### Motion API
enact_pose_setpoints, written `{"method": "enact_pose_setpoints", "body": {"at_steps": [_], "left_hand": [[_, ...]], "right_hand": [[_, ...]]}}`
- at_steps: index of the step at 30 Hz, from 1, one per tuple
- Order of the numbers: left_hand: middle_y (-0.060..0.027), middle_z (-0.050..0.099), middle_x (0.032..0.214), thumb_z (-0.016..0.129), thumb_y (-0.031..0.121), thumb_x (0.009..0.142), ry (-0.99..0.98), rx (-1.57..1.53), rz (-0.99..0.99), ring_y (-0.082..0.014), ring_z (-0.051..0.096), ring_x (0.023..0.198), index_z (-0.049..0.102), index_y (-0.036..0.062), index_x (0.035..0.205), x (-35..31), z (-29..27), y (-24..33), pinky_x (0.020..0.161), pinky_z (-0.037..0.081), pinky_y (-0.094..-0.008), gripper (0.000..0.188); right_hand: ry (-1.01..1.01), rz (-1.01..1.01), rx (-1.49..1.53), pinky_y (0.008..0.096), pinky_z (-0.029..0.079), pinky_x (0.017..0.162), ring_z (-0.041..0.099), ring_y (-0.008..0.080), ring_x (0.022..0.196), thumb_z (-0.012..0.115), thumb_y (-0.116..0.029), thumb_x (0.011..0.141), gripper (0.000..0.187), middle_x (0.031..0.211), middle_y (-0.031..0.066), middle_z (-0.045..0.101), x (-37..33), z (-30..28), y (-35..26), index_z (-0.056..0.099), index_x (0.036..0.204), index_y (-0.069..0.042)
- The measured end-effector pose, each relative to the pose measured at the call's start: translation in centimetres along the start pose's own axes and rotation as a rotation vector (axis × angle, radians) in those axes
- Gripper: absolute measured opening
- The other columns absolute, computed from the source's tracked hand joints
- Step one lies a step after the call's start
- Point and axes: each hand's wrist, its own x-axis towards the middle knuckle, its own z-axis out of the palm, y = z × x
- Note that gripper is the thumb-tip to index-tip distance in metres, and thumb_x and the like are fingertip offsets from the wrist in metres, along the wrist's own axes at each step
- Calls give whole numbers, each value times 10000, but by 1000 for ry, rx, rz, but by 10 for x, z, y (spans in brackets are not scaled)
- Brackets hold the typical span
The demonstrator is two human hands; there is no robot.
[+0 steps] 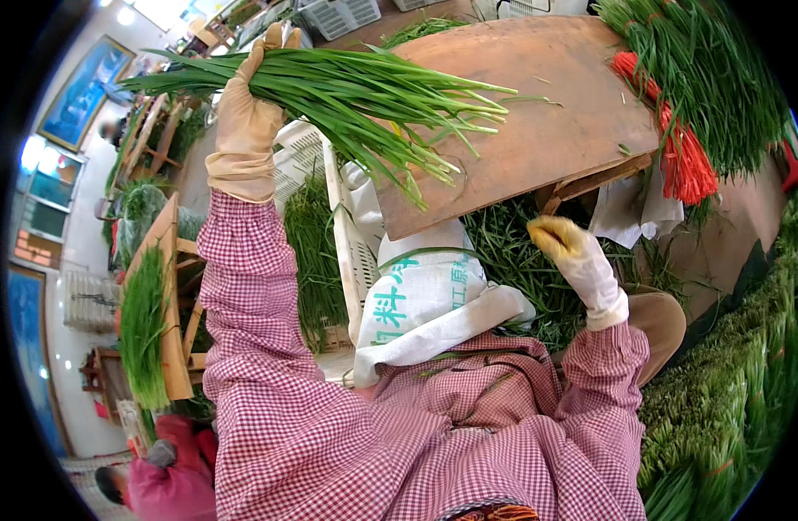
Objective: The person picks up bundles of green onions from a plastic crate, removes damaged or yellow leaves by hand, aligns the stalks on a wooden board, and returns the bundle to the crate.
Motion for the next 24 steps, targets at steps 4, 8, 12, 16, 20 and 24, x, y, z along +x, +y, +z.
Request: {"method": "enact_pose_setpoints", "body": {"at_steps": [4, 8, 12, 16, 20, 24], "left_hand": [[-142, 515, 1054, 424, 29, 829, -90, 47, -27, -303, 389, 1112, 457, -55, 1021, 3, 19, -3, 942, 351, -456, 213], [-147, 500, 1075, 404, 39, 839, -98, -16, -37, -296, 375, 1125, 434, -51, 1067, 3, 39, -3, 952, 339, -454, 247], [-150, 486, 1102, 384, 51, 848, -136, 37, -65, -298, 384, 1119, 427, -50, 1068, 2, 37, 4, 949, 348, -442, 246], [-152, 485, 1104, 385, 51, 847, -164, -26, -110, -299, 383, 1118, 429, -51, 1063, 3, 24, 7, 944, 354, -442, 243], [-157, 488, 1097, 385, 48, 846, -91, 19, -41, -309, 370, 1126, 427, -55, 1048, -4, 12, 14, 942, 356, -450, 230], [-157, 501, 1075, 387, 39, 843, -122, -12, -39, -321, 361, 1130, 418, -53, 1038, 6, 11, 11, 944, 351, -466, 217]], "right_hand": [[121, 103, 539, 231, 436, 590, 542, 152, 740, 549, -306, 776, 380, 872, 50, 555, 57, 15, -18, 512, 1074, -74], [-128, 256, 906, 199, 410, 645, 510, 72, 752, 454, -301, 851, 425, 899, -4, 552, 84, 21, -21, 410, 1195, -55], [-249, 233, 1053, 179, 382, 551, 491, 72, 587, 503, -332, 819, 342, 686, 9, 537, 81, 25, -32, 543, 989, -38], [-118, 277, 1074, 183, 331, 485, 397, 58, 514, 495, -269, 823, 257, 624, -17, 482, 67, 16, -45, 548, 847, -19], [-137, 379, 874, 200, 324, 479, 381, 60, 515, 511, -271, 791, 249, 589, -17, 465, 31, 6, -22, 532, 715, -34], [-312, 632, -589, 305, 431, 651, 572, 224, 708, 522, -343, 744, 320, 759, 101, 606, -5, 14, 43, 590, 818, -40]]}}
